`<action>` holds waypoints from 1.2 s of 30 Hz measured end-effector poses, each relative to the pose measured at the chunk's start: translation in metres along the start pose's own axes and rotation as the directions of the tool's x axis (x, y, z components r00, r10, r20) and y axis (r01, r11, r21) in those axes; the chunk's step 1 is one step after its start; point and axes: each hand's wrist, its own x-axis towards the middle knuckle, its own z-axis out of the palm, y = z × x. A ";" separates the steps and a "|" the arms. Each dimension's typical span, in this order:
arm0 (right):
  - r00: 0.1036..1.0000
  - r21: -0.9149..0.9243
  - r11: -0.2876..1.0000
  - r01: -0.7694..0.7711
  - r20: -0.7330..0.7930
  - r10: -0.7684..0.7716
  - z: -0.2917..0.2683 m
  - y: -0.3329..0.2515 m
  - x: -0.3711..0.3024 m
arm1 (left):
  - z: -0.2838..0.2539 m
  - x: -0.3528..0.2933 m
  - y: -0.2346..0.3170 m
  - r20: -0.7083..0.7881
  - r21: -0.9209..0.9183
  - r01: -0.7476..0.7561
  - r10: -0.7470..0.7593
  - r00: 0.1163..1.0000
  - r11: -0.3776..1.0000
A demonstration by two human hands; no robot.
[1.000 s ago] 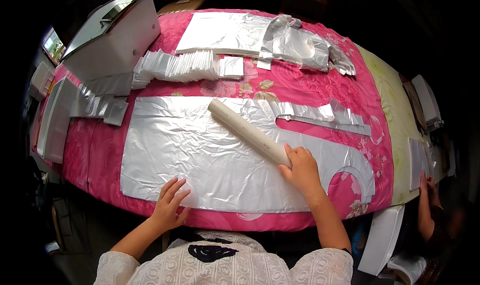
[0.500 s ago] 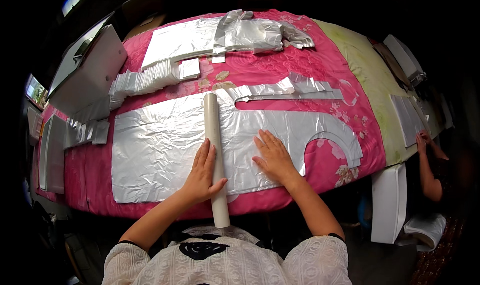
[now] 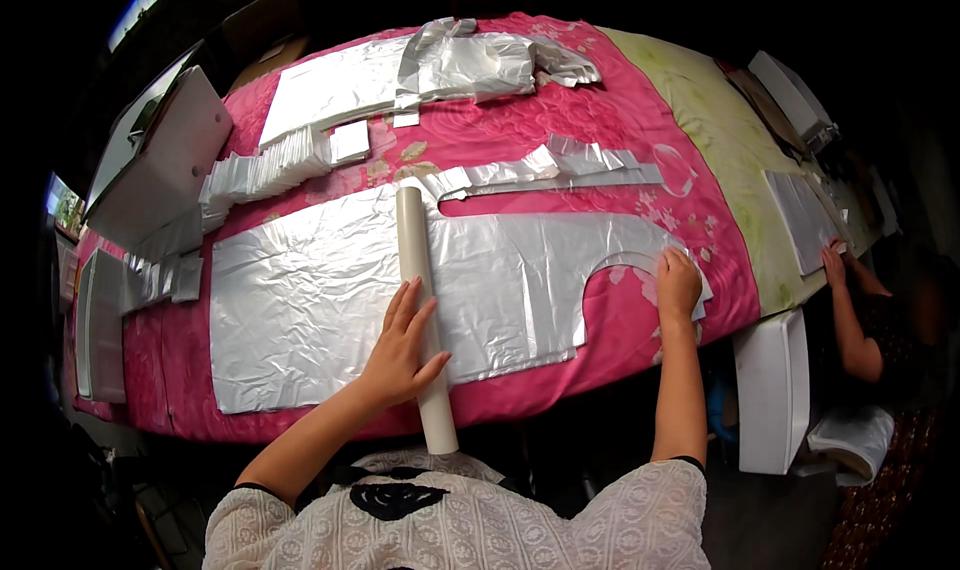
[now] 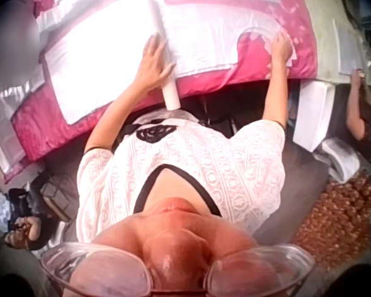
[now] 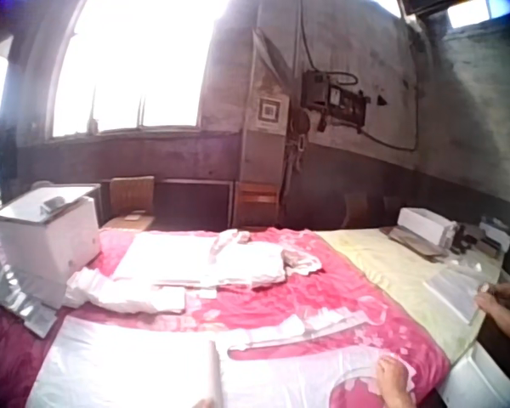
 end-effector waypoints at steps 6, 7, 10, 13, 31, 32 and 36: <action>0.992 0.406 0.905 -0.123 0.025 0.124 -0.038 -0.106 -0.008 | -0.004 0.004 0.009 -0.066 -0.019 -0.029 0.027 0.997 0.999; 0.990 0.554 0.821 -0.141 0.078 0.118 -0.037 -0.126 -0.015 | -0.006 0.006 0.012 -0.102 -0.038 -0.050 0.045 0.994 0.998; 0.957 0.808 0.545 -0.224 0.287 -0.033 -0.045 -0.214 -0.044 | -0.014 0.007 0.020 -0.069 -0.568 0.098 -0.166 0.984 0.817; 0.847 0.834 0.547 -0.073 0.341 -0.408 -0.057 -0.277 -0.083 | -0.015 0.010 0.014 0.065 -0.883 0.224 -0.366 0.928 0.412; 0.472 0.402 0.875 -0.270 0.847 -0.243 -0.088 -0.280 -0.160 | -0.161 -0.091 -0.131 0.386 -0.622 0.736 -0.713 0.585 0.267; 0.468 0.388 0.881 -0.270 0.853 -0.232 -0.088 -0.277 -0.158 | -0.163 -0.092 -0.135 0.376 -0.602 0.748 -0.726 0.575 0.280; 0.457 0.346 0.897 -0.277 0.868 -0.194 -0.088 -0.256 -0.153 | -0.173 -0.094 -0.149 0.339 -0.481 0.811 -0.782 0.522 0.333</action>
